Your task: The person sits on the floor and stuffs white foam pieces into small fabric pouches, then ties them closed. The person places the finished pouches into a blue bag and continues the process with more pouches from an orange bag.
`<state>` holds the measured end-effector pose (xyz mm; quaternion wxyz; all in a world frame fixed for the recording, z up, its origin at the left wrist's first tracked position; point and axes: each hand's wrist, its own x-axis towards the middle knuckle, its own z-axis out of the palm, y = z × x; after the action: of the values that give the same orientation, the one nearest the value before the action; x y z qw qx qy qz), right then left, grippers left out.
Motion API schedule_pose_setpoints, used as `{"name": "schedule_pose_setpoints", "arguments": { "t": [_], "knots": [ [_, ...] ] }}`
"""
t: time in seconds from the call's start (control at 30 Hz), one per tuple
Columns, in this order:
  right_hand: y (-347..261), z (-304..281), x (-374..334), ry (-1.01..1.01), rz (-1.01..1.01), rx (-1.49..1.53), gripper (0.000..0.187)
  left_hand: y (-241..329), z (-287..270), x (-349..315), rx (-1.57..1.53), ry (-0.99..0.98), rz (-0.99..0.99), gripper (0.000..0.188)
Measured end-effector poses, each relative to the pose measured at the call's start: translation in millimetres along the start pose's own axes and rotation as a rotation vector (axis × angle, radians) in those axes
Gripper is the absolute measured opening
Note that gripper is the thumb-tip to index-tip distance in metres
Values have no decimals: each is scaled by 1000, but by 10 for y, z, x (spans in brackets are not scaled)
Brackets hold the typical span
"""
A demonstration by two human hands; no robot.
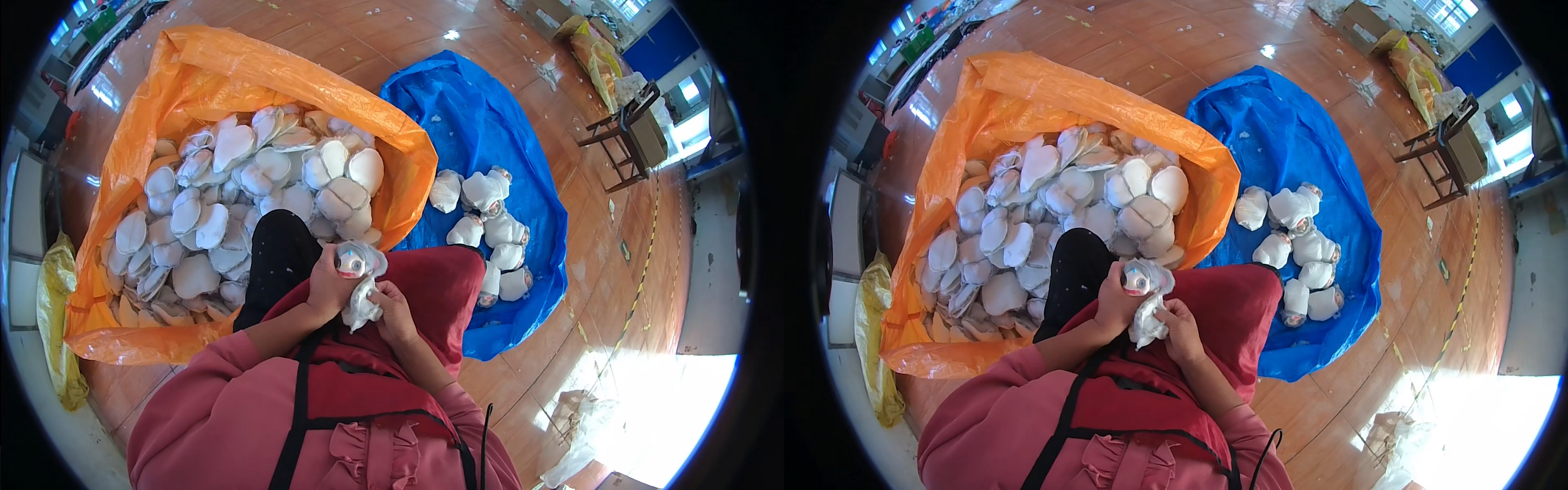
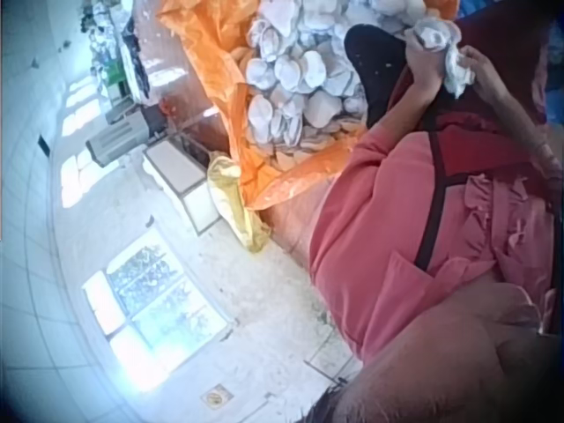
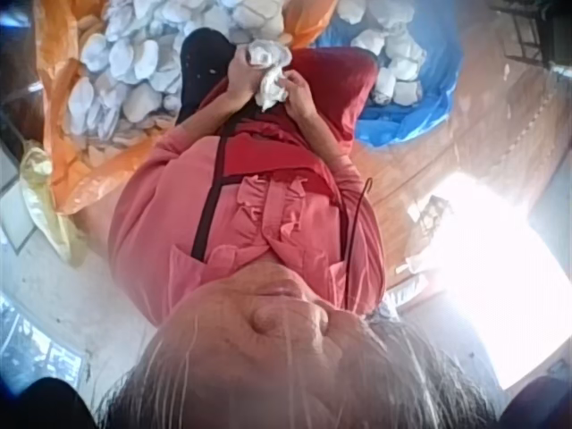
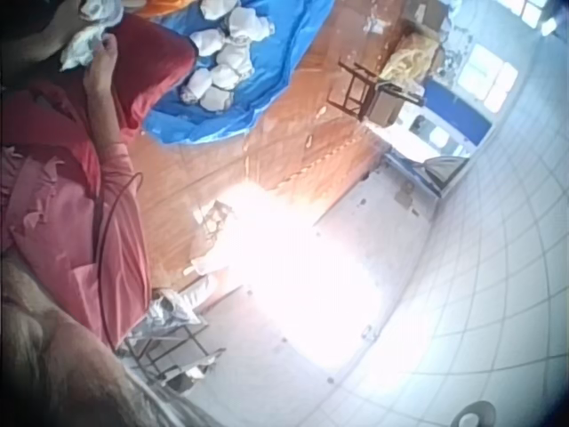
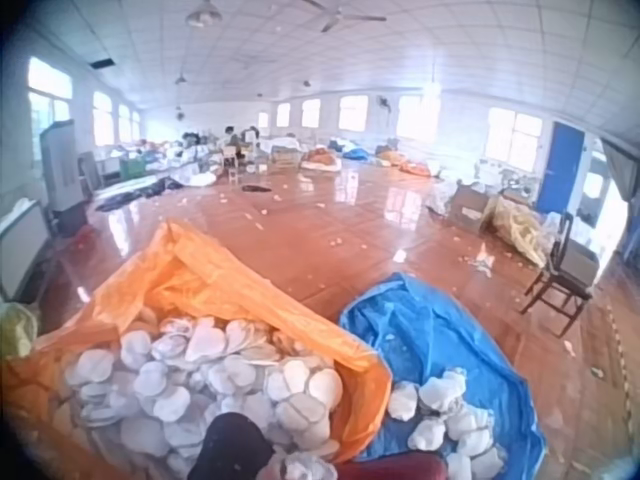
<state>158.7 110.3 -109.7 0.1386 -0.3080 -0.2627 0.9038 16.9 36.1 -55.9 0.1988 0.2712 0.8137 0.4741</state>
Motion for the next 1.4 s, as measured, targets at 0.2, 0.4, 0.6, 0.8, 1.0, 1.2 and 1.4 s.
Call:
{"name": "schedule_pose_setpoints", "arguments": {
  "t": [0.2,0.4,0.6,0.8,1.0,1.2,1.4],
  "knots": [
    [130,-164,50,-80,-36,90,13,18,-58,19,-365,-227,-246,57],
    [38,-57,-41,-51,-150,-57,15,15,-103,82,-356,-207,-225,56],
    [-140,99,-186,-28,-590,-409,25,83,-266,170,240,-129,-14,71],
    [-168,257,-215,-168,-844,-1161,37,-64,-191,173,152,-120,-92,62],
    [-90,125,-181,-212,-697,-1034,40,-79,-212,187,-957,-419,-634,37],
    [-121,187,-146,-328,-639,-1007,34,-307,-242,381,-702,-632,-726,28],
    [-294,278,-56,-394,-930,-1158,21,-370,-203,462,-541,-785,-652,51]
  ]
}}
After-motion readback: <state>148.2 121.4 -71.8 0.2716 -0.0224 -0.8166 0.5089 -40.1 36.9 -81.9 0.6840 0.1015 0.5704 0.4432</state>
